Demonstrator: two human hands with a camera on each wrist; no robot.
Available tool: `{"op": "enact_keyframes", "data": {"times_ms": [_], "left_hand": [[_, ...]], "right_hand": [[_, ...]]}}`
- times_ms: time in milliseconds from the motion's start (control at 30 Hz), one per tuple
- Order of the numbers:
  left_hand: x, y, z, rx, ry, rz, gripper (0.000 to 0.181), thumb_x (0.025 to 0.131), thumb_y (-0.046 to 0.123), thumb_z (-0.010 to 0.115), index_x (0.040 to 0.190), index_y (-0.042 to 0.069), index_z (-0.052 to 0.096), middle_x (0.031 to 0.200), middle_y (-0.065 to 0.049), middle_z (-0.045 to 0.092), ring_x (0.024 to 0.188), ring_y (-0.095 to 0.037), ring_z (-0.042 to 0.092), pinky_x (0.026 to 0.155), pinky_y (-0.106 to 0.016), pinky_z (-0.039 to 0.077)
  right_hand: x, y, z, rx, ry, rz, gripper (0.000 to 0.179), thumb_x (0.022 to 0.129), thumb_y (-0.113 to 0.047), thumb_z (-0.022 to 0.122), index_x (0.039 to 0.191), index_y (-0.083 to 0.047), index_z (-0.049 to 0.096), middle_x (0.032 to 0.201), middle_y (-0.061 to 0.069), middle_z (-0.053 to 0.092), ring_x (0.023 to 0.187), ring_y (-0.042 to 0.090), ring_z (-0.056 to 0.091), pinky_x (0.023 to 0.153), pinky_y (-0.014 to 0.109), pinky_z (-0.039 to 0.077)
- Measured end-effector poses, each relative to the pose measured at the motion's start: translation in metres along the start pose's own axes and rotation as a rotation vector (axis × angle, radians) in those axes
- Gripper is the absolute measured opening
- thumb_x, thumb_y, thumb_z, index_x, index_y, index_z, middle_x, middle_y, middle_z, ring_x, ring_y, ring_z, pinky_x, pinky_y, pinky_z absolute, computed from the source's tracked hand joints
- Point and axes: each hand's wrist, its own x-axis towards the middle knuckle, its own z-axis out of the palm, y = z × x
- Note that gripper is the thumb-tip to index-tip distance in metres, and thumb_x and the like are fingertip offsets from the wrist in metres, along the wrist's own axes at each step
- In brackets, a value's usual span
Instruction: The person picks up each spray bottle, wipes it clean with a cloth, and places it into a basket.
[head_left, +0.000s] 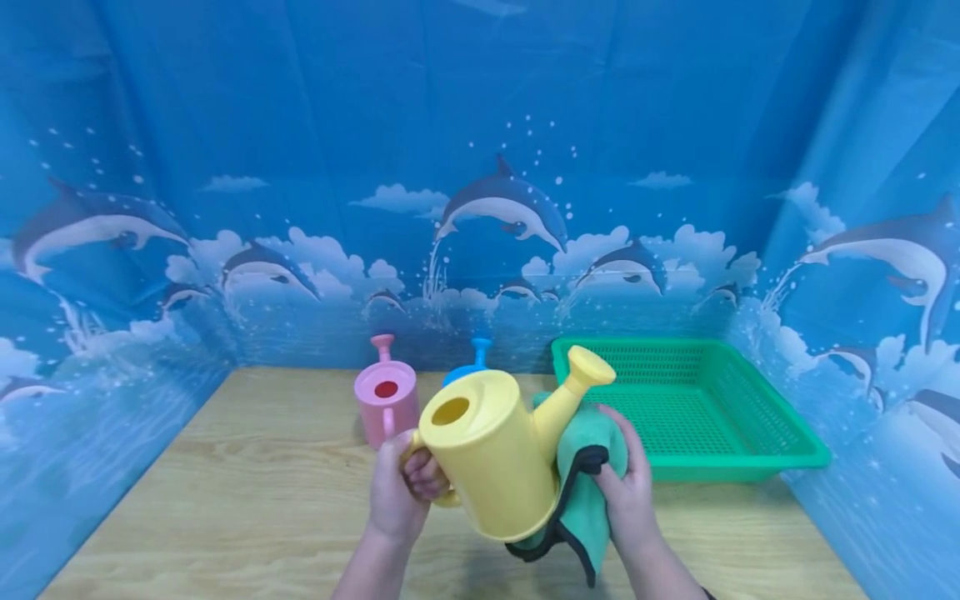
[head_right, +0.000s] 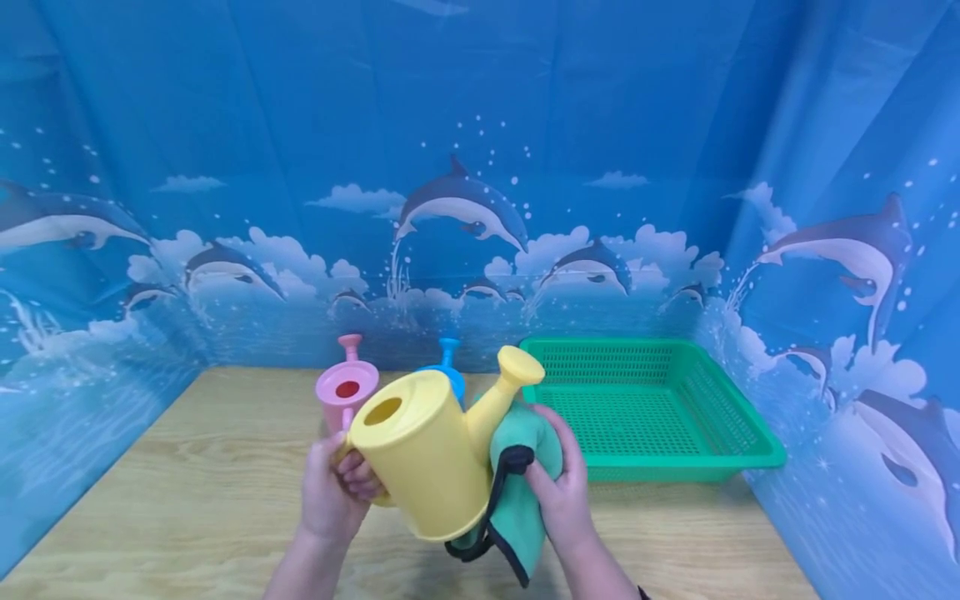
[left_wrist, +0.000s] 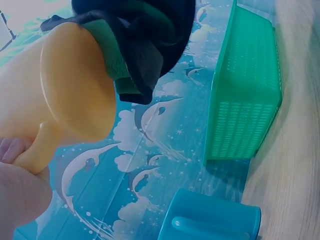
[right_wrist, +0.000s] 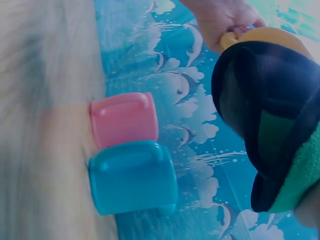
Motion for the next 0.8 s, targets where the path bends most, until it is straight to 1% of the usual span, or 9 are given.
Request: {"op": "enact_keyframes", "data": {"times_ms": [100,200,300,433,500,600,667,800], "left_hand": [[0.0,-0.002,0.001,0.012,0.009,0.017,0.035,0.094,0.012,0.003,0.062,0.013,0.016,0.053,0.001,0.019,0.048,-0.016,0.011,0.045,-0.032,0.005],[0.001,-0.004,0.003,0.034,0.015,0.076,0.034,0.093,0.009,0.004,0.062,0.011,0.017,0.053,0.0,0.018,0.047,-0.019,0.01,0.043,-0.034,0.005],[0.002,-0.004,0.004,0.044,0.04,0.12,0.034,0.093,0.007,0.006,0.061,0.01,0.017,0.053,-0.001,0.017,0.046,-0.02,0.01,0.042,-0.035,0.005],[0.001,-0.004,0.005,0.025,0.101,0.122,0.033,0.093,0.007,0.008,0.061,0.01,0.016,0.053,-0.001,0.016,0.047,-0.017,0.01,0.043,-0.035,0.004],[0.0,-0.003,0.005,0.023,0.123,0.127,0.033,0.093,0.007,0.009,0.061,0.009,0.016,0.053,-0.001,0.016,0.048,-0.017,0.01,0.044,-0.035,0.004],[0.0,-0.004,0.005,0.046,0.141,0.151,0.034,0.094,0.006,0.011,0.061,0.008,0.016,0.053,-0.002,0.017,0.048,-0.018,0.01,0.043,-0.035,0.005],[0.0,-0.004,0.005,0.06,0.144,0.167,0.034,0.094,0.006,0.012,0.061,0.007,0.016,0.053,-0.003,0.017,0.047,-0.018,0.011,0.042,-0.035,0.006],[-0.001,-0.006,0.005,0.089,0.168,0.19,0.034,0.095,0.005,0.014,0.062,0.005,0.016,0.053,-0.003,0.018,0.047,-0.019,0.013,0.042,-0.034,0.009]], "right_hand": [[0.004,-0.003,-0.001,0.009,0.026,0.003,0.041,0.093,0.001,0.05,0.13,-0.017,0.053,0.116,-0.003,0.059,0.101,0.009,0.058,0.083,0.022,0.05],[0.006,-0.005,-0.002,0.016,0.047,-0.006,0.041,0.092,0.001,0.052,0.13,-0.017,0.053,0.116,-0.003,0.059,0.1,0.009,0.058,0.081,0.022,0.051],[0.002,-0.001,-0.002,-0.013,0.036,-0.033,0.043,0.091,0.004,0.053,0.129,-0.016,0.054,0.116,-0.004,0.061,0.1,0.008,0.058,0.081,0.021,0.05],[-0.007,0.009,0.0,-0.085,-0.013,-0.063,0.048,0.087,0.012,0.053,0.128,-0.014,0.055,0.116,-0.008,0.062,0.101,0.006,0.058,0.082,0.021,0.049],[-0.012,0.014,0.001,-0.124,-0.019,-0.061,0.052,0.085,0.016,0.053,0.127,-0.014,0.055,0.116,-0.01,0.062,0.101,0.006,0.058,0.082,0.02,0.049],[-0.018,0.019,0.001,-0.165,-0.001,-0.048,0.054,0.082,0.017,0.056,0.125,-0.014,0.056,0.115,-0.012,0.062,0.1,0.005,0.058,0.081,0.02,0.048],[-0.021,0.022,-0.001,-0.195,0.004,-0.059,0.055,0.08,0.017,0.058,0.125,-0.015,0.057,0.115,-0.013,0.061,0.1,0.003,0.058,0.082,0.018,0.047],[-0.024,0.026,-0.005,-0.232,-0.024,-0.121,0.057,0.076,0.017,0.06,0.125,-0.013,0.058,0.118,-0.015,0.061,0.101,0.001,0.057,0.083,0.016,0.046]]}}
